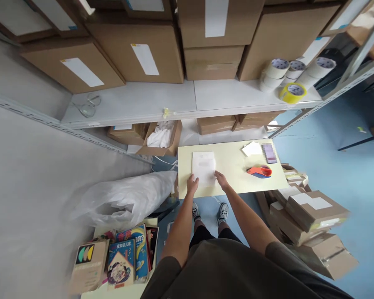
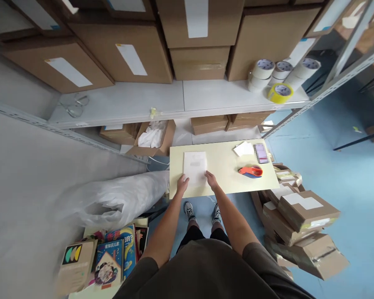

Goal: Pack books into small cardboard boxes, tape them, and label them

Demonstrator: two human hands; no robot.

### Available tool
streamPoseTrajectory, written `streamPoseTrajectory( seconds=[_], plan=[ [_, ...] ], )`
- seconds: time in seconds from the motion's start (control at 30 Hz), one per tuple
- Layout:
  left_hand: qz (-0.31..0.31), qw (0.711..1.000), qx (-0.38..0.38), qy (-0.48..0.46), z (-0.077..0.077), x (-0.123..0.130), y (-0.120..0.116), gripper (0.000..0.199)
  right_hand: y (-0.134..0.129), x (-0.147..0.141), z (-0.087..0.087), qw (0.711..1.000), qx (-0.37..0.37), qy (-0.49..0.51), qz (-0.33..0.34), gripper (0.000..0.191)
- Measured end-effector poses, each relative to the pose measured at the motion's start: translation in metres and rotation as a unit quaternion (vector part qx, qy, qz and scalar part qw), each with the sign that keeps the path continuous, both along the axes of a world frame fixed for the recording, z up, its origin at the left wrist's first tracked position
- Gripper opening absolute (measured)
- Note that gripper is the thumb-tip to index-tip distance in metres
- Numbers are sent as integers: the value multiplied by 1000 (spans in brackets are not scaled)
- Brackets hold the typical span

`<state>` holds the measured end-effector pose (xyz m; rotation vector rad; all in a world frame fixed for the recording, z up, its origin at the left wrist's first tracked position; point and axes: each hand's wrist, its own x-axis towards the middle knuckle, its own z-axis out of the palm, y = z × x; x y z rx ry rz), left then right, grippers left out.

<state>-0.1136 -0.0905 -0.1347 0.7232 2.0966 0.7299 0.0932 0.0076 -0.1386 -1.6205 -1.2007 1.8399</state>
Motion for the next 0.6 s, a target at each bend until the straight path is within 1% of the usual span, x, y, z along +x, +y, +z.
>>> streamPoseTrajectory(
  seconds=[0.1,0.17,0.2,0.27,0.33,0.43,0.5,0.6],
  plan=[
    [18,1000,-22,-3,-2,-60,14,54,19,-58,0,999,-11,26,31,71],
    [17,999,-34,-21,-5,-93,21,55,32,-91,1,998,-15,37,49,70],
    [13,999,-31,-30,-8,-106,23,55,38,-104,1,998,-16,39,54,68],
    [8,999,-25,-45,-12,-124,25,54,46,-121,1,997,-23,35,58,66],
    [7,999,-16,-51,-14,-132,24,55,50,-127,1,997,-24,22,64,66],
    [15,999,5,-46,-10,-133,19,54,49,-121,8,997,17,-3,77,65],
    [26,999,28,-35,-2,-131,16,52,46,-114,18,995,46,-9,85,64],
    [42,997,58,-13,21,-128,13,48,45,-106,43,992,66,5,103,66]
  ],
)
